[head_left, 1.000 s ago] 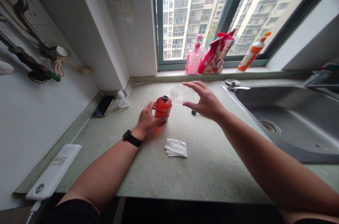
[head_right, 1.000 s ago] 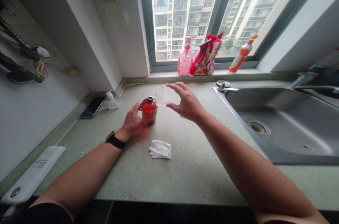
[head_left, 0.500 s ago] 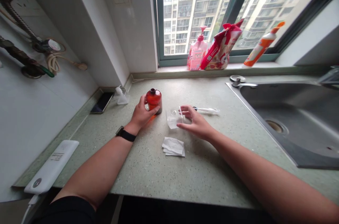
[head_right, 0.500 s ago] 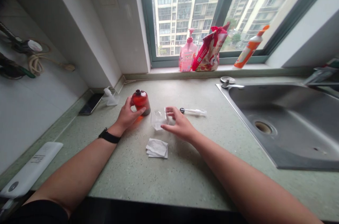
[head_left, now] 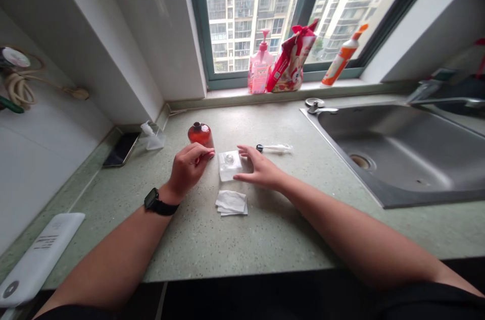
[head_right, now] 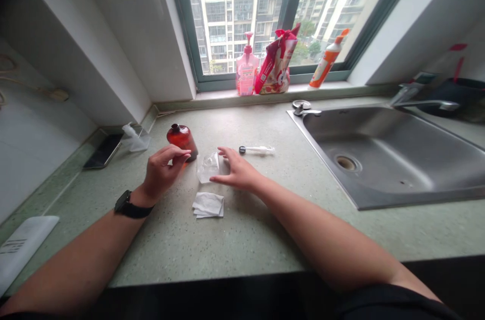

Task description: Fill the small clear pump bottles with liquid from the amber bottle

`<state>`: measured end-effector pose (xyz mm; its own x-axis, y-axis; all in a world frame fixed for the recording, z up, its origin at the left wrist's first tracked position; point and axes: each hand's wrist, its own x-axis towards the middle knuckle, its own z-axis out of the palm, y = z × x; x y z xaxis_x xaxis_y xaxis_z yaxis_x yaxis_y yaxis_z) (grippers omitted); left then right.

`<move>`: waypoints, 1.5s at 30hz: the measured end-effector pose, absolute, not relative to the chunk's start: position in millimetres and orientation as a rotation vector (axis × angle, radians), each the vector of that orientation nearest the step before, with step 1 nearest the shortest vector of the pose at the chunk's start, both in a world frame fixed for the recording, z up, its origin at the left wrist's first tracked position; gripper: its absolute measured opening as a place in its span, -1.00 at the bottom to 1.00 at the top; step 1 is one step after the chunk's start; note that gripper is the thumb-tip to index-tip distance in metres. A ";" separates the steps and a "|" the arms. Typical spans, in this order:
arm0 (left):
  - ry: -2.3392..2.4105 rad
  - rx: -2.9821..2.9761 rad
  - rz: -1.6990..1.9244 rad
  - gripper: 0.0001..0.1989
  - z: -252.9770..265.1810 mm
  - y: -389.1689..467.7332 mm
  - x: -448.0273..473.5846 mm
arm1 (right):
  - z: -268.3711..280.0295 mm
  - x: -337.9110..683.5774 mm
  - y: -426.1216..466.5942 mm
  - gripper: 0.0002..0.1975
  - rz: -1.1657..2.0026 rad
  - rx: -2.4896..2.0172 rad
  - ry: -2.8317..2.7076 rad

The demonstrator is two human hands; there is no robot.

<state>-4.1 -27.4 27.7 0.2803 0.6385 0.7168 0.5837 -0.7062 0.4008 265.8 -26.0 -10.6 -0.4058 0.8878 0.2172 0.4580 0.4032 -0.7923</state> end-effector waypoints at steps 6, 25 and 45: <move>1.196 2.426 1.377 -0.46 30.1 -29.8 -3.3 | 9.6 306.6 2.9 -0.45 0.482 -1.116 -1.826; 1.096 2.382 0.769 -0.19 6.8 -19.9 -3.6 | 6.1 410.2 28.8 -0.79 0.324 -1.481 -2.304; 1.091 2.209 0.749 -0.29 3.7 -18.0 -2.4 | 125.6 294.7 31.0 -0.75 0.169 -0.981 -1.911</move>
<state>-2.4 -18.0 3.7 0.5127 0.8264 0.2327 0.5141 -0.5126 0.6877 294.7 31.0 125.6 -0.2301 0.6918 0.6845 0.5613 0.6689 -0.4873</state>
